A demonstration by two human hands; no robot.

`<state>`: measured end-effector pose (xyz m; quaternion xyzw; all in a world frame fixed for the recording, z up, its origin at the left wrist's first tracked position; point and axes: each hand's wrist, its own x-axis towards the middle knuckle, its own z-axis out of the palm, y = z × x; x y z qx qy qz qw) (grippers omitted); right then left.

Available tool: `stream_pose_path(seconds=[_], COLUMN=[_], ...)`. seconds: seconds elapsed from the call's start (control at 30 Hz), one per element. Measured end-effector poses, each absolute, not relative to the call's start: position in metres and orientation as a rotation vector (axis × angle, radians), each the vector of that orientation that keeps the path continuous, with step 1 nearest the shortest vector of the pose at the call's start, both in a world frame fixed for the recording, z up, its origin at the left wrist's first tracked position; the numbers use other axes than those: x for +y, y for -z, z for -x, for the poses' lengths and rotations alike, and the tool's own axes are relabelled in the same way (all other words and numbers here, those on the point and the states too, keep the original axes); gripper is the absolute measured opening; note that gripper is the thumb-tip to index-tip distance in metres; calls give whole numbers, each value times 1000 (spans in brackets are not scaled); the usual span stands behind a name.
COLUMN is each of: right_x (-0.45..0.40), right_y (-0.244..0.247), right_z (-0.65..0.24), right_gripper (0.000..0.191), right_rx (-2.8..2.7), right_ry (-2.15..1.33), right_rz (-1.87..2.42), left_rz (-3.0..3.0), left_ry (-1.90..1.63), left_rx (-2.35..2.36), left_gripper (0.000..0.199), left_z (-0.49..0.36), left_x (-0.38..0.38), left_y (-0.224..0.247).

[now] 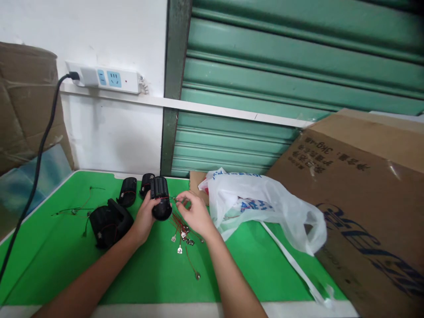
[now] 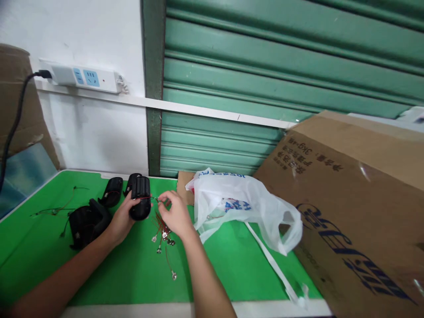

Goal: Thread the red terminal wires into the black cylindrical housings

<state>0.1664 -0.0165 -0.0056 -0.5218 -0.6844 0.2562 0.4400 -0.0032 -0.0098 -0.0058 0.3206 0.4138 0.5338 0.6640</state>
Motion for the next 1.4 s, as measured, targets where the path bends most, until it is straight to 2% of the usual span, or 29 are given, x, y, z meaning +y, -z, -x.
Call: stream_pose_path(seconds=[0.17, 0.3, 0.63, 0.83, 0.97, 1.07, 1.2, 1.3, 1.4], right_x=[-18, -19, -16, -25, -31, -32, -30, -30, -30], right_y=[2, 1, -1, -15, -21, -19, -14, -11, -9], right_z=[-167, -166, -162, -167, -168, -166, -168, -169, -168], right_gripper=[28, 18, 27, 18, 14, 15, 23, 38, 39], right_rx=[-1628, -1599, -1356, -1458, -1545, -1536, -1579, -1633, -1591], right_ry=[-708, -719, -851, -1004, -1164, -1139, -967, -1125, -1311], right_rz=[1269, 1305, 1219, 1119, 1006, 1015, 1203, 1258, 1197], left_rz=[-785, -807, -885, -878, -990, -1052, -1048, -1014, -956], left_ry=[-1238, -1194, -1183, -1223, -1336, -1353, -1363, -1379, -1383], left_rx=[982, 886, 871, 903, 1021, 1040, 1043, 1010, 973], left_gripper=[60, 63, 56, 65, 56, 53, 50, 47, 46], left_z=[2, 3, -1, 2, 3, 3, 3, 4, 4], left_x=[-7, -7, -7, -8, -8, -9, -9, -8, -7], left_y=[15, 19, 34, 25, 19, 16, 17, 18, 17])
